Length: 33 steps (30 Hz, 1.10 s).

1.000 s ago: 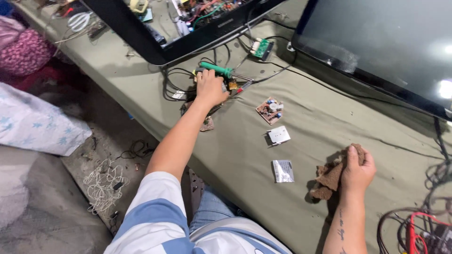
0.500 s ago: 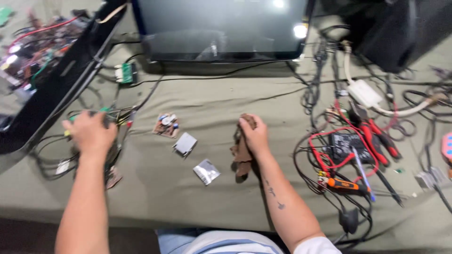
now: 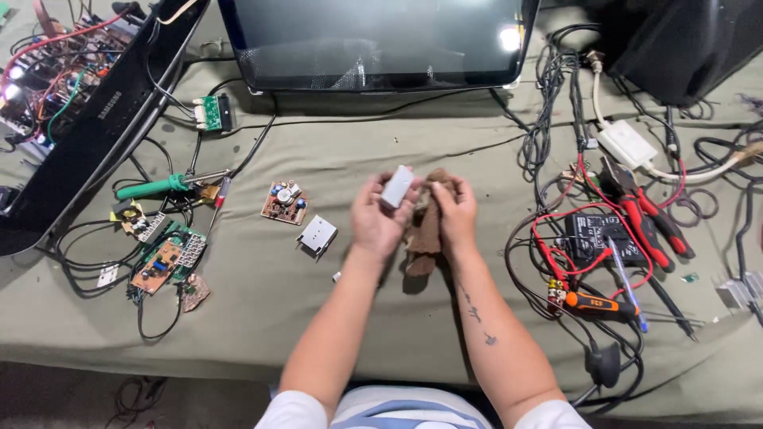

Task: Cleaning and inspecting electronic components including circuit boards and a heat sink using a cloth.

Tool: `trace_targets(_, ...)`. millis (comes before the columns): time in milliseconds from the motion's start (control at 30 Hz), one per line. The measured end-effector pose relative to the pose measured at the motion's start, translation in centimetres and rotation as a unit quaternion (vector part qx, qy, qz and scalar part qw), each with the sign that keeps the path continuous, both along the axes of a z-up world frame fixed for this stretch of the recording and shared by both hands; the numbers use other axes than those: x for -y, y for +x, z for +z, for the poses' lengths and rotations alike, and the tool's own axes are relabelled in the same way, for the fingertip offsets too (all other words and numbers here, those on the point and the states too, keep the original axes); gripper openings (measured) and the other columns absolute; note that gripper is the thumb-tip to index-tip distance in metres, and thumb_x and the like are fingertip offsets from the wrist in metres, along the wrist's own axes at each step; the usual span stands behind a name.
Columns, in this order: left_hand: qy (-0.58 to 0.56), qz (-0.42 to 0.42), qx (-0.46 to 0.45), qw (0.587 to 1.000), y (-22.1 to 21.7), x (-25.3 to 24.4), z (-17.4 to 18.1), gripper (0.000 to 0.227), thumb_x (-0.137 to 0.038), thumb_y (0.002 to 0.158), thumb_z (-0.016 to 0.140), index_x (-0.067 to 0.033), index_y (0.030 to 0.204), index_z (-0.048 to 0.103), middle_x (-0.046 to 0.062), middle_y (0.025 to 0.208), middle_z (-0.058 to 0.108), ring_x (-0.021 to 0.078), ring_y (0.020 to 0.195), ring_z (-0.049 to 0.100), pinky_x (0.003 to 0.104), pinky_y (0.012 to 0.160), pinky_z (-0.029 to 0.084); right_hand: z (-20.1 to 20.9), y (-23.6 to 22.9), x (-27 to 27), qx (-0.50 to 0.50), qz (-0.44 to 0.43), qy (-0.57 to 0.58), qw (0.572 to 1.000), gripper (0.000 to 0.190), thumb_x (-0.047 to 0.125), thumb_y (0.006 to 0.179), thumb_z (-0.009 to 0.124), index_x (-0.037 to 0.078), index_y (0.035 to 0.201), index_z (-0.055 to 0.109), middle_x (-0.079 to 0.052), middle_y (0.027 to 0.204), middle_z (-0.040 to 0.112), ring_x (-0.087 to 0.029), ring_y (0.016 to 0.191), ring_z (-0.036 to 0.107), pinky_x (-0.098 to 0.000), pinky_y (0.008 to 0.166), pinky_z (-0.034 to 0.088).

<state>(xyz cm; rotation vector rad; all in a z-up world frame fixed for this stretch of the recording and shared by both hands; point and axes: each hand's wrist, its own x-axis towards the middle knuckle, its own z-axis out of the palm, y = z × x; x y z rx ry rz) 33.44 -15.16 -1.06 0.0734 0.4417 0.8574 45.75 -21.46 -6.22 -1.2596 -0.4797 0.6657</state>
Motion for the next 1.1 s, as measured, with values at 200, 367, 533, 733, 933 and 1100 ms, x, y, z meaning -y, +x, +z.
trace_targets(200,0.104,0.059,-0.083,0.989,3.2,0.3,-5.1,0.032,-0.008,0.094,0.062,-0.0088,0.126,0.059,0.016,0.133,0.067,0.0255,0.12,0.066,0.032,0.1,0.054,-0.3,0.3,-0.1,0.12,-0.021,-0.006,0.993,0.023,0.017,0.091,0.078,0.011,0.112,0.072,-0.008,0.099,0.075,-0.017,0.094,0.069,-0.0347,0.088,0.054)
trace_targets(367,0.129,0.061,-0.101,0.985,3.3,0.1,-6.4,0.039,-0.008,0.097,0.06,-0.0063,0.135,0.059,0.017,0.135,0.065,0.0252,0.125,0.061,0.035,0.11,0.048,0.2,-1.2,-0.4,0.283,-0.009,-0.068,0.957,0.024,0.022,0.085,0.086,0.019,0.107,0.078,-0.003,0.107,0.07,-0.022,0.108,0.068,-0.0358,0.096,0.05)
trace_targets(533,0.104,0.074,-0.129,0.983,3.1,0.2,-5.8,0.049,-0.021,0.105,0.058,-0.008,0.151,0.047,0.024,0.14,0.06,0.0353,0.12,0.066,0.044,0.105,0.055,0.7,-1.4,0.1,0.315,0.072,-0.05,0.945,0.019,0.012,0.081,0.081,0.016,0.099,0.08,-0.008,0.097,0.07,-0.029,0.1,0.069,-0.0402,0.094,0.052)
trace_targets(733,0.181,0.056,-0.173,0.966,4.6,1.2,-9.6,0.042,-0.011,0.103,0.058,-0.0022,0.144,0.056,0.021,0.133,0.066,0.026,0.117,0.067,0.039,0.105,0.054,1.5,0.0,0.5,0.341,0.011,-0.059,0.938,0.017,0.009,0.083,0.077,0.015,0.098,0.079,-0.01,0.09,0.07,-0.033,0.093,0.069,-0.0425,0.087,0.053)
trace_targets(933,0.179,0.044,-0.19,0.964,3.9,1.9,-8.3,0.046,-0.011,0.101,0.061,-0.0036,0.146,0.055,0.017,0.136,0.064,0.0203,0.116,0.063,0.038,0.105,0.052,1.7,-1.0,0.4,0.332,-0.026,-0.079,0.94,0.012,0.012,0.087,0.077,0.012,0.099,0.077,-0.013,0.093,0.07,-0.036,0.096,0.069,-0.0415,0.089,0.052)
trace_targets(1100,0.156,0.079,-0.16,0.971,3.1,0.6,-7.6,0.044,-0.016,0.104,0.057,-0.004,0.147,0.053,0.022,0.134,0.065,0.0321,0.115,0.068,0.044,0.104,0.055,0.4,-2.0,0.1,0.321,0.043,-0.074,0.943,0.018,0.01,0.077,0.083,0.014,0.095,0.078,-0.008,0.09,0.072,-0.031,0.094,0.071,-0.0407,0.088,0.053)
